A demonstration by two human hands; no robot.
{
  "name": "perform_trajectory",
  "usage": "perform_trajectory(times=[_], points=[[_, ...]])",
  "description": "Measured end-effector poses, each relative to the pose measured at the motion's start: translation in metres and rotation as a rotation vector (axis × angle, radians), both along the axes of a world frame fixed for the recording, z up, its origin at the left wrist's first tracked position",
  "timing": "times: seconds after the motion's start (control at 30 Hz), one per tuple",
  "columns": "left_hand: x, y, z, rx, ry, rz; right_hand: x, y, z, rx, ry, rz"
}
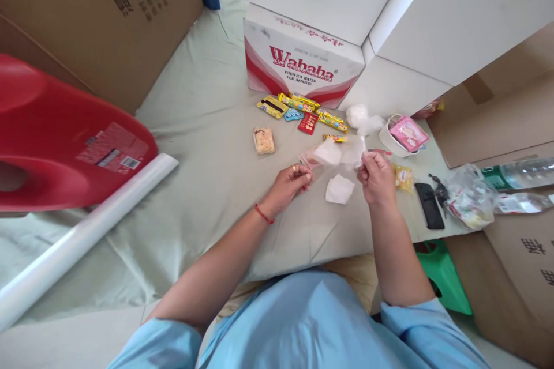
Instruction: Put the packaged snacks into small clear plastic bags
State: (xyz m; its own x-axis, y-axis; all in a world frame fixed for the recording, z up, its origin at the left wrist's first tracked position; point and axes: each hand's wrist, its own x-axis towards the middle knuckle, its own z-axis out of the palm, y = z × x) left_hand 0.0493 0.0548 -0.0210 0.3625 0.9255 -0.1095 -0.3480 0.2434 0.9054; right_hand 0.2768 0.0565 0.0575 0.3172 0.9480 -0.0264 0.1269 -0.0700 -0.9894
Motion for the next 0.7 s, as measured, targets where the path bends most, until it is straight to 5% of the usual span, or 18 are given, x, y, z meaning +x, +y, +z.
perform_trajectory(times=[0.13,0.27,0.37,0.47,0.53,0.7], points=[[0.002,-0.003,0.0,-0.038,-0.113,0.008,-0.036,-0.034,-0.002,-0.079,0.406,0.064],[0.006,-0.007,-0.002,-0.113,-0.205,-0.095,-0.059,-0.053,-0.021,-0.16,0.419,0.164],[0.001,-0.003,0.002,-0.144,-0.232,-0.042,-0.056,-0.058,-0.033,-0.119,0.043,0.231],[-0.017,0.01,0.007,-0.189,-0.391,0.23,-0.036,-0.058,-0.042,-0.011,-0.541,0.157],[-0.034,0.021,0.01,-0.242,-0.515,0.347,-0.019,-0.056,-0.048,-0.101,-0.824,0.152],[-0.06,0.036,0.007,-0.299,-0.675,0.363,0.008,-0.045,-0.049,-0.305,-0.909,0.237]])
